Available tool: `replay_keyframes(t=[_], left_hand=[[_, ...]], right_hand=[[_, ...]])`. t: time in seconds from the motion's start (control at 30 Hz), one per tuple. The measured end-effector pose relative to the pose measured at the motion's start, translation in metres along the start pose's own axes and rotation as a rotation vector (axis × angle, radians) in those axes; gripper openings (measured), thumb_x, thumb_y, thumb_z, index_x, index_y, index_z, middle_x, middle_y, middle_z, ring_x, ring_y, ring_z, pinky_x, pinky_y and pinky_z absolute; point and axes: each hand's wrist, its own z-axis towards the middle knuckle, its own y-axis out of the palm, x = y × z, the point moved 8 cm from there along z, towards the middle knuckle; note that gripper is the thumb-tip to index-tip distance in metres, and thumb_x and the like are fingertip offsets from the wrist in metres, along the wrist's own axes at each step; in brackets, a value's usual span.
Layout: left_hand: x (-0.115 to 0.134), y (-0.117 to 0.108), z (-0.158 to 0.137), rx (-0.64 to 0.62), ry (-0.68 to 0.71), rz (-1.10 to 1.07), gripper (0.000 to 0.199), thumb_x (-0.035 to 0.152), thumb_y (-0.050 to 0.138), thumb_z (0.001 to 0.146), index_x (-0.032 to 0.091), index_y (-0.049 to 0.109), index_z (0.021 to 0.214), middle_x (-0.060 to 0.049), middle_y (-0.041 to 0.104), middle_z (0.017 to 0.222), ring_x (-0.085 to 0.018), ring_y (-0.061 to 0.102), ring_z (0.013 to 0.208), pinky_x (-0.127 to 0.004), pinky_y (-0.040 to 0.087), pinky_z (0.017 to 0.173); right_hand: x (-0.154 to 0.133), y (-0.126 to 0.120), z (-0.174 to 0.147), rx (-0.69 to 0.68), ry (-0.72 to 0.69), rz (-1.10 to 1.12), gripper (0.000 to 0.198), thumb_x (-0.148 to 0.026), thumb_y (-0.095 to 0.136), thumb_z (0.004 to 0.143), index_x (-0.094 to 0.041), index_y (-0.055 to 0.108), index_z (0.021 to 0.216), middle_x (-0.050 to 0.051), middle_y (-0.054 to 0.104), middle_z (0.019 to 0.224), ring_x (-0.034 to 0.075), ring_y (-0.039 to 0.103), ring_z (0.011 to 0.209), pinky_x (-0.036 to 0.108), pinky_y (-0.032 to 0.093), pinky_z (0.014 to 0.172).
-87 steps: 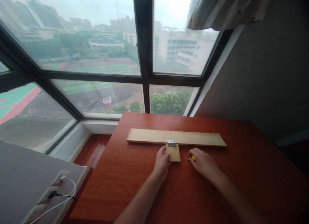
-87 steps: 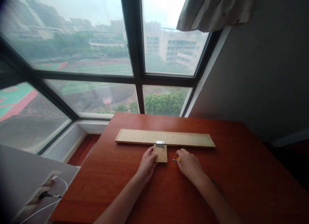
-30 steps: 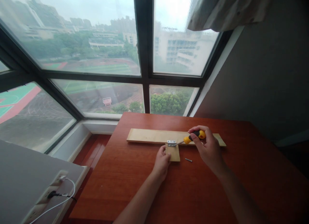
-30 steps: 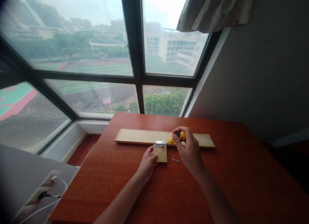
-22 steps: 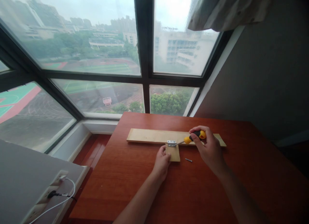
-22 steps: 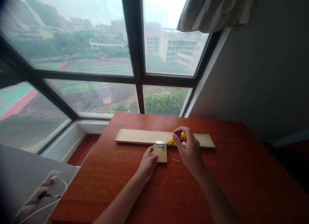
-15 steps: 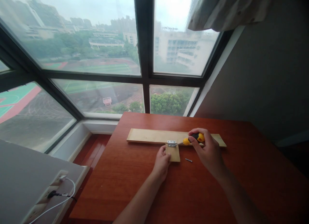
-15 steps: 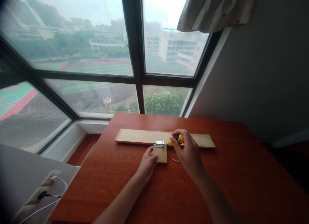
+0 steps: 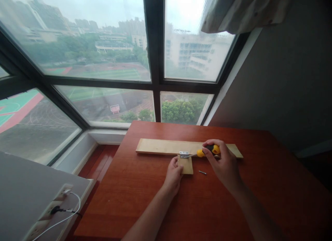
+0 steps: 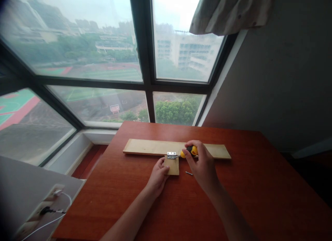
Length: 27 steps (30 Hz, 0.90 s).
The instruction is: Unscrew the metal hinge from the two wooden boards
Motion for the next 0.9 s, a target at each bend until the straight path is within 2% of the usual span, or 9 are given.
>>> replay_keyframes(t=[0.33, 0.5, 0.67, 0.9], left_hand=[[0.001, 0.001, -0.001, -0.012, 0.001, 0.001, 0.047, 0.011, 0.068, 0.059, 0.016, 0.058, 0.104, -0.006, 0.069, 0.09, -0.016, 0.064, 0.075, -0.025, 0.049, 0.067], [0.002, 0.002, -0.002, -0.015, -0.006, -0.007, 0.047, 0.011, 0.068, 0.059, 0.016, 0.057, 0.104, -0.006, 0.069, 0.09, -0.017, 0.064, 0.077, -0.026, 0.049, 0.069], [0.002, 0.003, -0.003, -0.011, -0.011, -0.016, 0.048, 0.01, 0.067, 0.058, 0.016, 0.057, 0.105, -0.007, 0.069, 0.092, -0.017, 0.064, 0.077, -0.025, 0.048, 0.068], [0.002, 0.004, -0.003, -0.008, -0.013, -0.025, 0.049, 0.009, 0.067, 0.057, 0.016, 0.057, 0.105, -0.007, 0.069, 0.094, -0.016, 0.063, 0.079, -0.025, 0.048, 0.071]], right_hand=[[-0.003, -0.006, 0.003, 0.064, -0.046, -0.13, 0.015, -0.038, 0.058, 0.09, -0.026, 0.054, 0.096, 0.004, 0.067, 0.093, 0.02, 0.064, 0.085, 0.033, 0.05, 0.077], [-0.016, -0.002, 0.001, -0.002, -0.103, -0.197, 0.017, -0.033, 0.055, 0.091, -0.025, 0.049, 0.104, 0.006, 0.063, 0.096, 0.022, 0.063, 0.087, 0.034, 0.05, 0.078], [-0.028, 0.005, 0.002, -0.093, -0.186, -0.293, 0.027, -0.029, 0.05, 0.091, -0.022, 0.044, 0.117, 0.01, 0.061, 0.103, 0.025, 0.062, 0.093, 0.038, 0.05, 0.081], [-0.032, 0.006, 0.002, -0.095, -0.232, -0.374, 0.025, -0.032, 0.05, 0.094, -0.019, 0.047, 0.115, 0.011, 0.063, 0.105, 0.025, 0.063, 0.094, 0.037, 0.05, 0.08]])
